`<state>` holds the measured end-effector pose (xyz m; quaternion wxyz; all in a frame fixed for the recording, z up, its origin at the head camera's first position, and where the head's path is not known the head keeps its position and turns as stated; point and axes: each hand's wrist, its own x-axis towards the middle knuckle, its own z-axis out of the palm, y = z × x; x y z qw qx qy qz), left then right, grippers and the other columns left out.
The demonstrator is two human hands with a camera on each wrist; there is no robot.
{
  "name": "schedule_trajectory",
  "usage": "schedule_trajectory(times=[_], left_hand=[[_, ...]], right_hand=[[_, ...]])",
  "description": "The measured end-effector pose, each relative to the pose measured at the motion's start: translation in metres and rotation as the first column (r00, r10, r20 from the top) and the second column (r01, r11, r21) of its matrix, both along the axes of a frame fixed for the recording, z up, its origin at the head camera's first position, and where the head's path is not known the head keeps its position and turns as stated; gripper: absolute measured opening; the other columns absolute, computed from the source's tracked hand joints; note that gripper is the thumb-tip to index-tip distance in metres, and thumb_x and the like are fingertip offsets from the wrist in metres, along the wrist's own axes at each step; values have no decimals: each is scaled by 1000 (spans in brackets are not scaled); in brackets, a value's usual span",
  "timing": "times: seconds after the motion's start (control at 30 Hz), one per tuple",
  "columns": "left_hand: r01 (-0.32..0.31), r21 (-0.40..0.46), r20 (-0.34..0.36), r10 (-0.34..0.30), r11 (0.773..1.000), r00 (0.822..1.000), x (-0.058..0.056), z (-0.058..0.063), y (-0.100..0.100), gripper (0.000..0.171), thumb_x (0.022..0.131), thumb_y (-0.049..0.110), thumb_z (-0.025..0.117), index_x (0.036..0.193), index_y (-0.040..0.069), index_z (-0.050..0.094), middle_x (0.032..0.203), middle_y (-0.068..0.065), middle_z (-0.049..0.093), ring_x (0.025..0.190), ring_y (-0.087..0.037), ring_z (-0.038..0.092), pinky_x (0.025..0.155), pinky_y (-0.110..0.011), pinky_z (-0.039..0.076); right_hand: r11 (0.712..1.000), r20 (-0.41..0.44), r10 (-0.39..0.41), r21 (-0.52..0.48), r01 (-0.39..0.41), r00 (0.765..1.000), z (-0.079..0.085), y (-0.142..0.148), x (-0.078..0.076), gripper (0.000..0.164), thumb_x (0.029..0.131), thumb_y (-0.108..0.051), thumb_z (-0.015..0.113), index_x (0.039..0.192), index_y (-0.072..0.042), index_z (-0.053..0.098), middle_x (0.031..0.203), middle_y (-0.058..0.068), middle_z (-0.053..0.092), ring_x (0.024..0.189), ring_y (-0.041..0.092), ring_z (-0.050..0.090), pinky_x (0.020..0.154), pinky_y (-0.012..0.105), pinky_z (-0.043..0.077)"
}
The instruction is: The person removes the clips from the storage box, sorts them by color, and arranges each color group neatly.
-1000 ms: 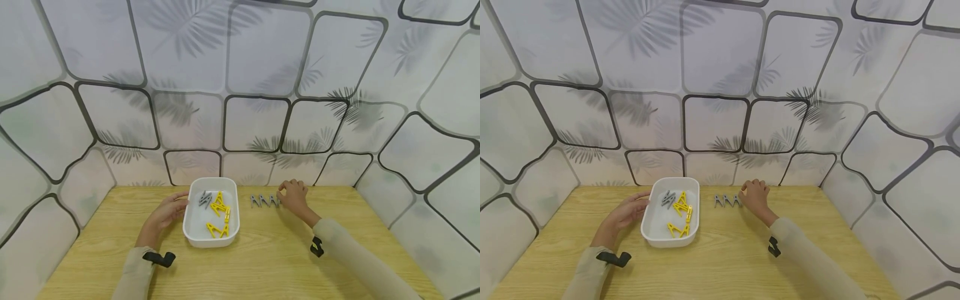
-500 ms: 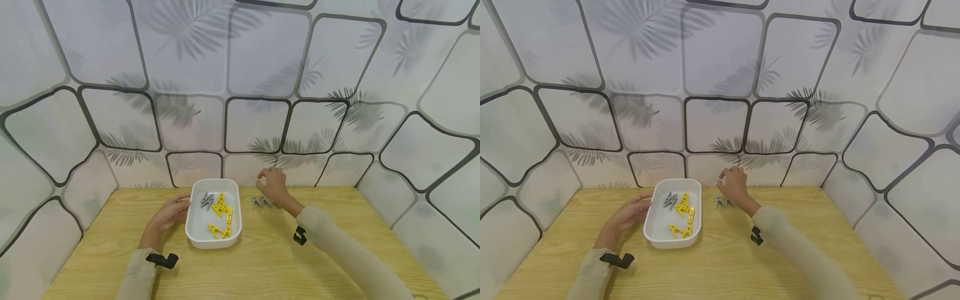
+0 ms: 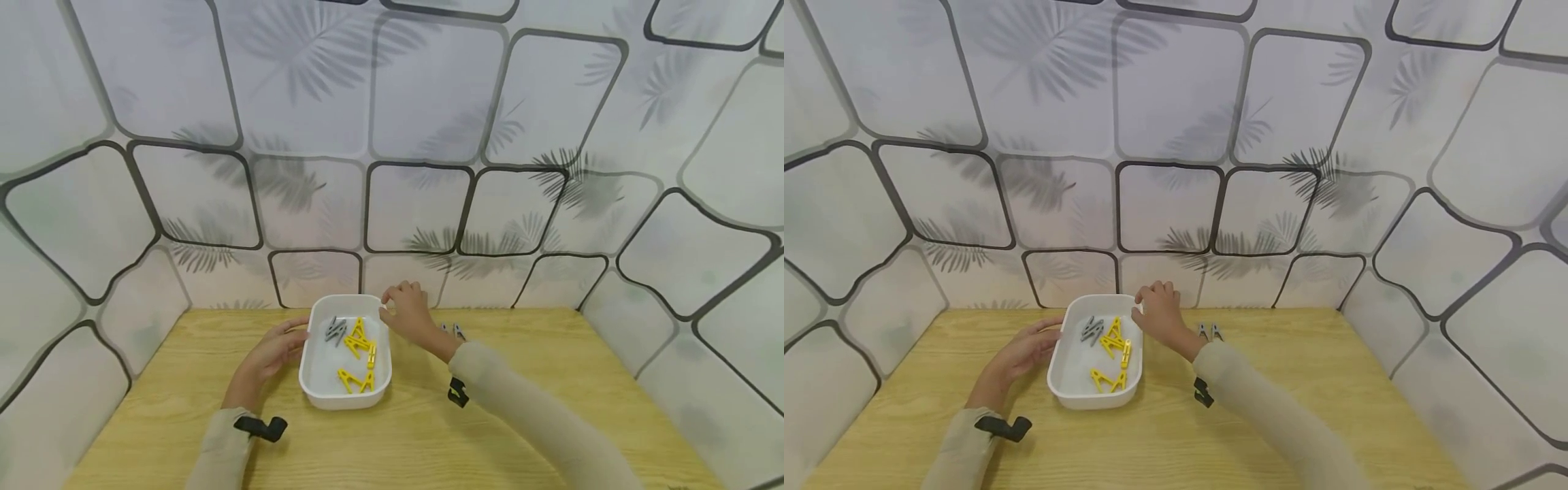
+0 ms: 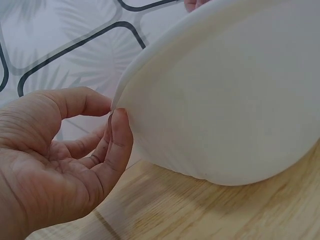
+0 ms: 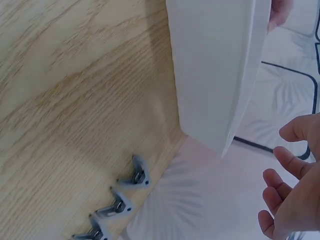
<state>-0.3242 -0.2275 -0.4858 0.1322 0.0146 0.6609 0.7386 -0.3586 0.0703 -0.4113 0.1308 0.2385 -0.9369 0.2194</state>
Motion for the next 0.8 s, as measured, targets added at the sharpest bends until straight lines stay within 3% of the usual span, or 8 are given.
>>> schedule_trajectory(times=[0.27,0.4,0.6,0.8], left_hand=[[-6,2,6,6,1000,1000,0,0,-2,61,102,12,60,155,-2,33,130,-10,68,104,-9,69,89,-27,58],[0,11,-3,0,1000,1000,0,1,-2,61,103,11,58,155,-3,32,123,-5,71,103,-9,69,87,-26,58],[22,45,-11,-22,999,1000,3,1,-1,60,104,8,55,155,-6,28,110,4,73,99,-8,69,84,-25,58],[29,54,-10,-28,998,1000,2,1,-1,59,104,9,54,155,-6,29,109,5,73,98,-9,70,82,-24,58]], right_hand=[[990,95,89,97,-99,991,-5,-31,5,27,97,-31,69,112,-9,66,109,11,60,102,30,46,91,47,37],[979,130,108,160,-128,986,-12,-45,5,37,96,-39,70,117,-9,66,111,9,61,103,26,47,93,47,40],[975,168,113,171,-142,979,-24,-57,9,35,96,-37,70,117,-10,66,105,5,57,99,22,42,91,43,34],[972,132,90,206,-116,987,-38,-63,5,30,95,-38,70,109,-12,67,98,2,55,92,20,39,84,37,31]])
